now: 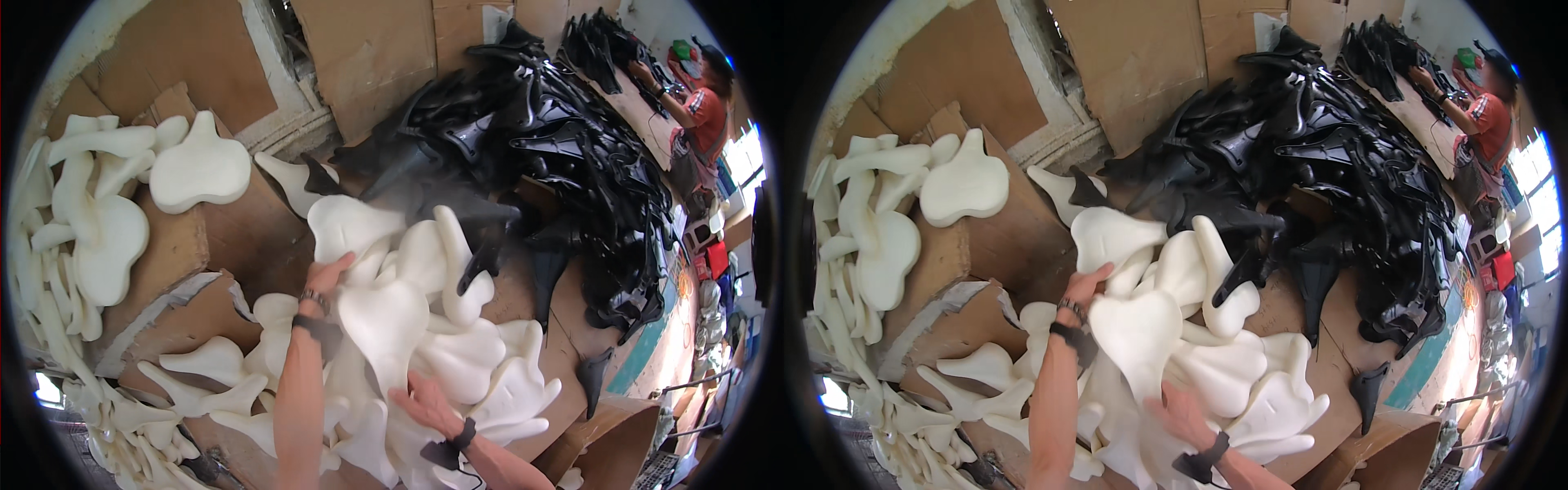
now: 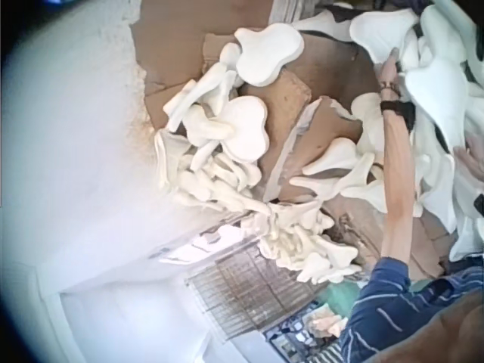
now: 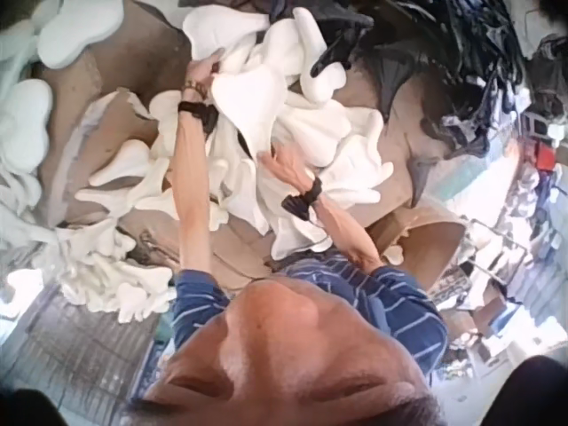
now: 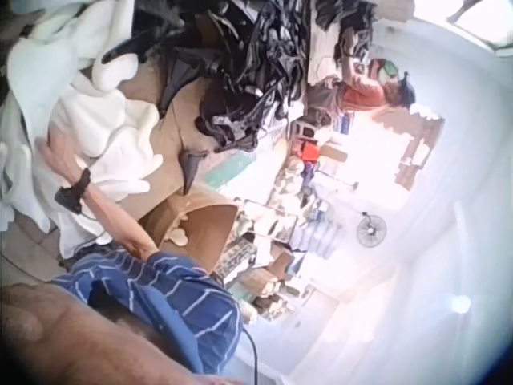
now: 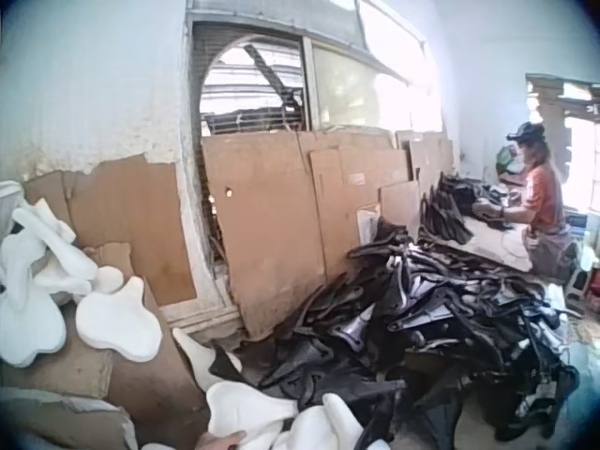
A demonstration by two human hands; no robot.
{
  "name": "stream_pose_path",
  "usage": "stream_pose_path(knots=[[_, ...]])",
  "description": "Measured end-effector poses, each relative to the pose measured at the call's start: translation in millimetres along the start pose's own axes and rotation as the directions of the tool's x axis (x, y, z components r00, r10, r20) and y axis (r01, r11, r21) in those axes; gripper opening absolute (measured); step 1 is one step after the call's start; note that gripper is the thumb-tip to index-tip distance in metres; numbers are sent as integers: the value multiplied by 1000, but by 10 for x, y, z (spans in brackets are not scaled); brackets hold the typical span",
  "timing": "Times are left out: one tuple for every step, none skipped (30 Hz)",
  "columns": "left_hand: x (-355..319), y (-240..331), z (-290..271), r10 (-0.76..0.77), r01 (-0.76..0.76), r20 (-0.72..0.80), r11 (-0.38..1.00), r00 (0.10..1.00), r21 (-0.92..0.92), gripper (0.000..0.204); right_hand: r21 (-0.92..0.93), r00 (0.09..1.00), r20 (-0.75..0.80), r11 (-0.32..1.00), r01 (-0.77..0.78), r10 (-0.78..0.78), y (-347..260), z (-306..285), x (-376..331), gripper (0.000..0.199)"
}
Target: The person picks up white bicycle seats from a pile on a table and places them into a cardboard box. The person handles the seats one by one, occasionally turning them over, and continues this process throughout the clip.
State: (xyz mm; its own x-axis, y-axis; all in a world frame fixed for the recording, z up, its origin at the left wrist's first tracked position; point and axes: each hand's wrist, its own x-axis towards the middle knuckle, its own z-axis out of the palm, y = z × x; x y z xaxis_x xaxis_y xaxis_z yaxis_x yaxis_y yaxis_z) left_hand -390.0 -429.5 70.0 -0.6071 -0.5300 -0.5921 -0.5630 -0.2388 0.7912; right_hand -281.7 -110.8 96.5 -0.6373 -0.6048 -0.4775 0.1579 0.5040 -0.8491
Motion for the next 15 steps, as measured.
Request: stream_pose_path(knots=[[-274, -10, -45, 83, -85, -20, 993, 996, -80, 53, 8, 999, 48, 1000, -22, 22, 57, 83, -210, 44], [-592, 60, -59, 137, -140, -50, 987, 989, -78, 52, 14, 998, 24, 998, 63, -63, 82, 102, -388, 44], [-945, 150, -67, 189, -194, -78, 978, 979, -75, 53, 17, 989, -1, 989, 146, -146, 108, 92, -568, 45], [-1300, 203, -102, 244, -253, -145, 966, 959, -45, 54, 18, 973, -16, 973, 231, -231, 115, 70, -742, 45], [-1637, 256, -123, 300, -308, -201, 951, 933, -11, 54, 78, 987, -12, 984, 160, -160, 107, 31, -909, 45], [-1988, 278, -171, 347, -358, -229, 934, 909, -3, 53, 140, 996, 3, 986, 89, -90, 102, -20, -1077, 45], [-2340, 313, -220, 395, -408, -256, 913, 882, 3, 52, 197, 1000, 20, 980, 18, -22, 89, -94, -1228, 45], [-2718, 440, -251, 396, -408, -191, 913, 898, -26, 51, 239, 998, -8, 968, 69, -69, 75, -201, -1364, 44], [-3055, 530, -298, 395, -404, -128, 913, 910, -52, 49, 270, 998, 7, 962, 54, -58, 142, -304, -1475, 44], [-3272, 509, -427, 356, -353, -59, 934, 933, 47, 50, 299, 998, 32, 954, 35, -47, 240, -394, -1604, 43], [-3441, 420, -654, 304, -301, 2, 942, 953, 150, 51, 327, 997, 61, 945, 14, -36, 326, -476, -1709, 43], [-3552, 399, -711, 249, -237, -28, 945, 968, 225, 43, 403, 1000, 19, 915, 2, -10, 408, -534, -1773, 41], [-3667, 393, -756, 193, -168, -57, 939, 980, 298, 35, 478, 1000, -16, 878, -10, 20, 491, -589, -1815, 40], [-3698, 435, -771, 342, -320, 45, 816, 939, 481, 31, 552, 997, -50, 834, -18, 55, 561, -640, -1840, 39], [-3726, 439, -806, 456, -453, 167, 641, 874, 620, 28, 476, 991, -128, 879, 26, 40, 621, -700, -1838, 39]])
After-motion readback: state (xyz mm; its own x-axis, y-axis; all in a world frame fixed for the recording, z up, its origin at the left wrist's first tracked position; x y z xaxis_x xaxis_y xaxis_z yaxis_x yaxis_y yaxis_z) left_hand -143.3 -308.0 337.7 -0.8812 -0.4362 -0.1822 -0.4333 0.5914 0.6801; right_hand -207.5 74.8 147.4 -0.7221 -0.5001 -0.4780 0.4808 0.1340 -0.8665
